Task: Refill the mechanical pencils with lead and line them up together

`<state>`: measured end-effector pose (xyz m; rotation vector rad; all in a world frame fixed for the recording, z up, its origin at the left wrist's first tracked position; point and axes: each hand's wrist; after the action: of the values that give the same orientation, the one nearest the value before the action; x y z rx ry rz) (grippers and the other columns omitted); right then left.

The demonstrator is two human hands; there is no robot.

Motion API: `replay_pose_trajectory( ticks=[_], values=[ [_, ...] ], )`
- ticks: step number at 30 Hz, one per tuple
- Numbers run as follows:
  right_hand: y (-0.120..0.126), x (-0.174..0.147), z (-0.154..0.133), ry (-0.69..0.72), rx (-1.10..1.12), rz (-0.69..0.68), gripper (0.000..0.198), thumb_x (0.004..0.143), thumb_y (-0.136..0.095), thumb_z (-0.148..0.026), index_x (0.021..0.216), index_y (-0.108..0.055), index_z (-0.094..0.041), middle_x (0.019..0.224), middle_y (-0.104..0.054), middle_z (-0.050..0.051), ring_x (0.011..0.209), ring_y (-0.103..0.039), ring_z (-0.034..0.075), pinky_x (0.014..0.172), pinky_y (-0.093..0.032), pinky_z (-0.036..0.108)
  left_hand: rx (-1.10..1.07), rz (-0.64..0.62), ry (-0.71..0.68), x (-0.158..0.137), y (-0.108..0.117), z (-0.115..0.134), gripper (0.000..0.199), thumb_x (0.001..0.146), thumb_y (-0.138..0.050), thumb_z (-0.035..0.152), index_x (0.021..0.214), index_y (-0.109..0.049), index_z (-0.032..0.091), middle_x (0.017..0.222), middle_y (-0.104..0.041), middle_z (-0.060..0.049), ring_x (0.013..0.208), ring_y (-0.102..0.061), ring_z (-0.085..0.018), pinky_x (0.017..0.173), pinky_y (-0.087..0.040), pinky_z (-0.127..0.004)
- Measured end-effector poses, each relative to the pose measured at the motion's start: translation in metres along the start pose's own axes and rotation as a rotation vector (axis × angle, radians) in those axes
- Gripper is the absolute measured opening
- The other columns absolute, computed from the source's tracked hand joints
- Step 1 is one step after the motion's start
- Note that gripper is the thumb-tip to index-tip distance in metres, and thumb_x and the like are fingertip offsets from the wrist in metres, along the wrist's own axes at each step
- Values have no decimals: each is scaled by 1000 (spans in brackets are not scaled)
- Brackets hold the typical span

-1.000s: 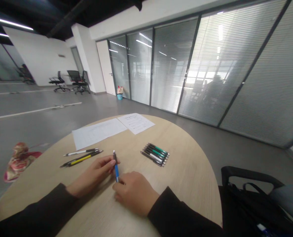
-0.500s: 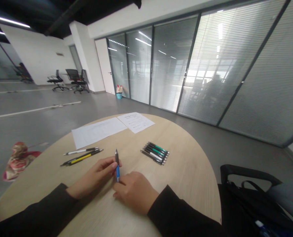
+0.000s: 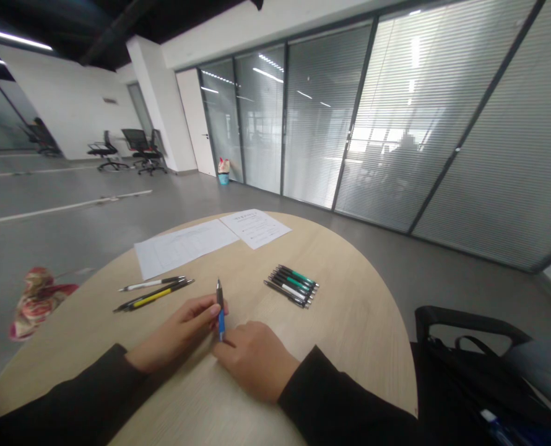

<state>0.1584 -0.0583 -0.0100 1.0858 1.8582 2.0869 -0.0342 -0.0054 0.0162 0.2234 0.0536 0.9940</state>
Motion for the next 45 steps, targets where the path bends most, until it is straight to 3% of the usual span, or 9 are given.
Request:
replay_pose_trajectory(
  ticks=[12, 22, 45],
  values=[
    [4, 1, 1, -25, 69, -54, 11, 92, -61, -27, 99, -61, -19, 88, -66, 3, 78, -58, 17, 66, -37, 29, -22, 11, 11, 0, 0, -3, 32, 91, -59, 46, 82, -60, 15, 66, -53, 2, 61, -43, -13, 60, -37, -25],
    [-2, -1, 3, -17, 21, -44, 10, 97, -52, -22, 93, -60, -19, 83, -66, 2, 74, -58, 16, 65, -37, 30, -10, 10, 16, 0, -1, -1, 35, 91, -59, 48, 78, -59, 16, 66, -51, 2, 62, -43, -13, 60, -36, -25],
    [1, -2, 6, -85, 74, -80, 8, 95, -55, -20, 92, -62, -18, 85, -65, 3, 79, -58, 16, 69, -38, 28, 40, 77, 25, 1, 4, 3, 36, 90, -58, 49, 74, -58, 16, 66, -54, 1, 61, -46, -13, 60, -38, -26]
  ],
)
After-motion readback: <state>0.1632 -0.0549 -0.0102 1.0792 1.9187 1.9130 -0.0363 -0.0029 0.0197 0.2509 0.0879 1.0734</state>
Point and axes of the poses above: each hand's wrist, its own x-axis towards the middle knuckle, its own y-axis out of the back of the hand, z = x × y
